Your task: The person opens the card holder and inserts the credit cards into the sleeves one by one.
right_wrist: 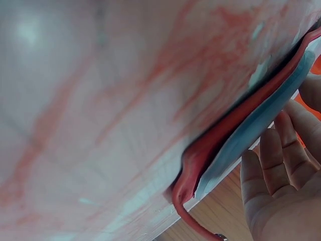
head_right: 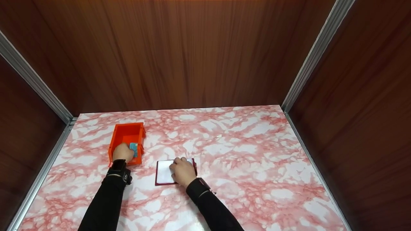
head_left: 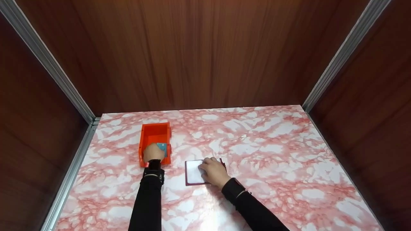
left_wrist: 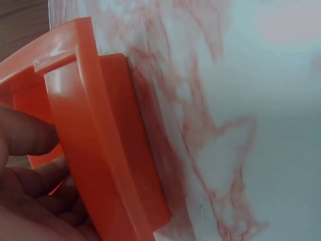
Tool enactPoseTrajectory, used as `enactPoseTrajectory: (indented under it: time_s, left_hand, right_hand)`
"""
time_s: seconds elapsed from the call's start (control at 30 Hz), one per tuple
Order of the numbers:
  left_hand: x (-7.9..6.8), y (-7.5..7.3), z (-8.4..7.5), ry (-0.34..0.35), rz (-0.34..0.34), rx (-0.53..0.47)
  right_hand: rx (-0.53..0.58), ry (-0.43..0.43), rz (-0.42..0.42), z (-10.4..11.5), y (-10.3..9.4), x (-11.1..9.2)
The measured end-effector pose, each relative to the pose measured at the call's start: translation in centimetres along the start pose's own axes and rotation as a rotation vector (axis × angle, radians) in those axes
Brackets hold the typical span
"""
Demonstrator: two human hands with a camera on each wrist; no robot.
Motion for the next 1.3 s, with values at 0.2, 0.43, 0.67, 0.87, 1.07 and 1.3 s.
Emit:
enactPoseTrajectory:
  time_s: [0.2, 0.43, 0.67, 0.87, 1.07, 1.3]
  left_hand:
    - [-0.5, -1.1, -0.8, 0.081, -0.094, -0.023]
    - [-0.9, -1.5, -1.3, 0.117, -0.124, -0.068]
    - [-1.2, -1.4, -1.1, 0.079, -0.121, -0.083]
    - [-1.2, -1.6, -1.0, 0.085, -0.144, -0.056]
    - [-1.1, -1.9, -0.8, 0.072, -0.163, -0.036]
    - [-1.0, -3.2, -0.7, 0.091, -0.264, -0.054]
  right_hand:
    - [0.005, -0.011, -0.015, 0.0, -0.1, 0.0]
    - [0.015, -0.007, -0.013, 0.0, 0.0, 0.0]
    - [0.021, -0.009, -0.007, 0.0, 0.1, 0.0]
    - [0.008, -0.022, -0.01, 0.0, 0.1, 0.0]
    - [0.015, -0.032, -0.018, -0.1, 0.1, 0.0]
    - [0.016, -0.035, -0.016, -0.1, 0.1, -0.1]
Point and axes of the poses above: each hand's wrist, its own x-axis towards the middle knuckle, its own y-axis out of the palm, z = x × y, the point moved 6 cm from there along x, towards the middle knuckle, and after that the axes turned 13 degrees about x, right-handed, at the moved point
